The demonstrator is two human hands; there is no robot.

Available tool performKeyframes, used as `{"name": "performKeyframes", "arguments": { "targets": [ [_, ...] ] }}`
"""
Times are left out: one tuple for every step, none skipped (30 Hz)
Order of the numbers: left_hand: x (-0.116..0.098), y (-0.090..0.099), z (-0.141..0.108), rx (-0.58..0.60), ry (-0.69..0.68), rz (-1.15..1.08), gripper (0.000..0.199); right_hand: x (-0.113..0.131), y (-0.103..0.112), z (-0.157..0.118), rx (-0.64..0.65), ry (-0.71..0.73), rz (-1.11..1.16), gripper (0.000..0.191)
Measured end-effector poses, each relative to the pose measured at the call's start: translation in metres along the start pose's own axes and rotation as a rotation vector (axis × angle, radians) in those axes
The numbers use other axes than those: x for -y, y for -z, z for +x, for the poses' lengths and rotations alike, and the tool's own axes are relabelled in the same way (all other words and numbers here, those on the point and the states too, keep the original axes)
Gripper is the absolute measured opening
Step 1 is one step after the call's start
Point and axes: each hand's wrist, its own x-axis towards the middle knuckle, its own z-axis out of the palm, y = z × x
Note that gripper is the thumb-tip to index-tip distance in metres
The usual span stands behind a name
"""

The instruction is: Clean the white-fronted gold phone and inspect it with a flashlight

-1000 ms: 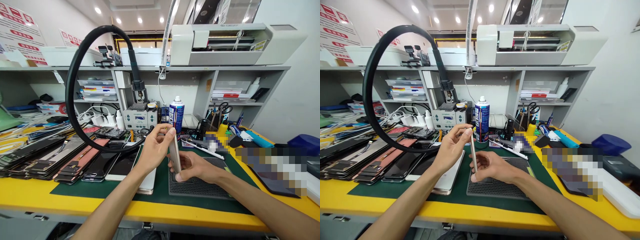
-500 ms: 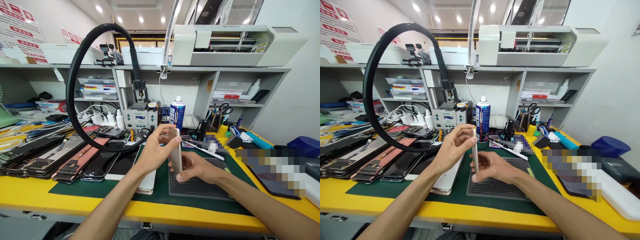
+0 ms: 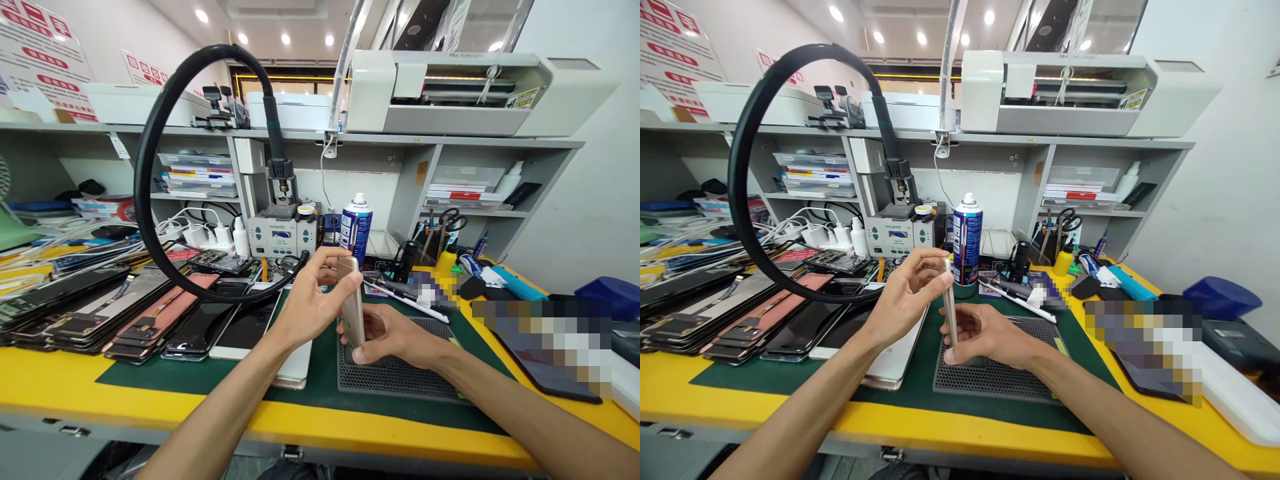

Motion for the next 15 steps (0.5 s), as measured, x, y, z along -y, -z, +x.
{"name": "performKeyframes", "arguments": {
  "targets": [
    [-0.0003,-0.0010,0.0000,-0.013,-0.009,0.004,0.027,0.0003,0.0002,-0.0002,0.003,-0.002,-0.004,0.046],
    [-0.0002,-0.0019,0.0003,-0.028,-0.016,0.009,0.026,0.0007,0.0004,-0.0003,0.007,-0.004,-0.007,0.045],
    [0.0002,-0.0027,0.0007,-0.043,-0.017,0.016,0.026,0.0011,0.0005,-0.0004,0.009,-0.006,-0.009,0.045],
    [0.0009,-0.0032,0.0013,-0.057,-0.013,0.025,0.026,0.0015,0.0006,-0.0004,0.008,-0.006,-0.009,0.046],
    [0.0018,-0.0034,0.0020,-0.075,-0.007,0.035,0.027,0.0018,0.0006,-0.0004,0.007,-0.006,-0.005,0.046],
    [0.0028,-0.0031,0.0027,-0.096,-0.008,0.051,0.027,0.0022,0.0006,-0.0004,0.006,-0.008,0.000,0.047],
    [0.0038,-0.0025,0.0035,-0.121,-0.023,0.080,0.027,0.0024,0.0004,-0.0005,0.002,-0.012,0.005,0.048],
    [0.0046,-0.0015,0.0041,-0.148,-0.052,0.122,0.027,0.0026,0.0002,-0.0006,-0.002,-0.019,0.012,0.050],
    [0.0052,-0.0003,0.0046,-0.175,-0.092,0.172,0.026,0.0028,0.0000,-0.0008,-0.008,-0.027,0.021,0.053],
    [0.0054,0.0009,0.0048,-0.196,-0.136,0.221,0.025,0.0029,-0.0003,-0.0009,-0.014,-0.034,0.029,0.054],
    [0.0052,0.0022,0.0049,-0.208,-0.180,0.262,0.024,0.0030,-0.0005,-0.0011,-0.018,-0.039,0.034,0.055],
    [0.0047,0.0033,0.0047,-0.210,-0.216,0.291,0.022,0.0031,-0.0008,-0.0012,-0.020,-0.041,0.038,0.056],
    [0.0038,0.0043,0.0044,-0.207,-0.242,0.308,0.022,0.0033,-0.0010,-0.0012,-0.021,-0.042,0.041,0.056],
    [0.0028,0.0052,0.0041,-0.200,-0.262,0.319,0.022,0.0035,-0.0012,-0.0011,-0.021,-0.040,0.037,0.055],
    [0.0017,0.0059,0.0037,-0.195,-0.279,0.332,0.023,0.0037,-0.0013,-0.0008,-0.022,-0.037,0.030,0.054]
  ]
}}
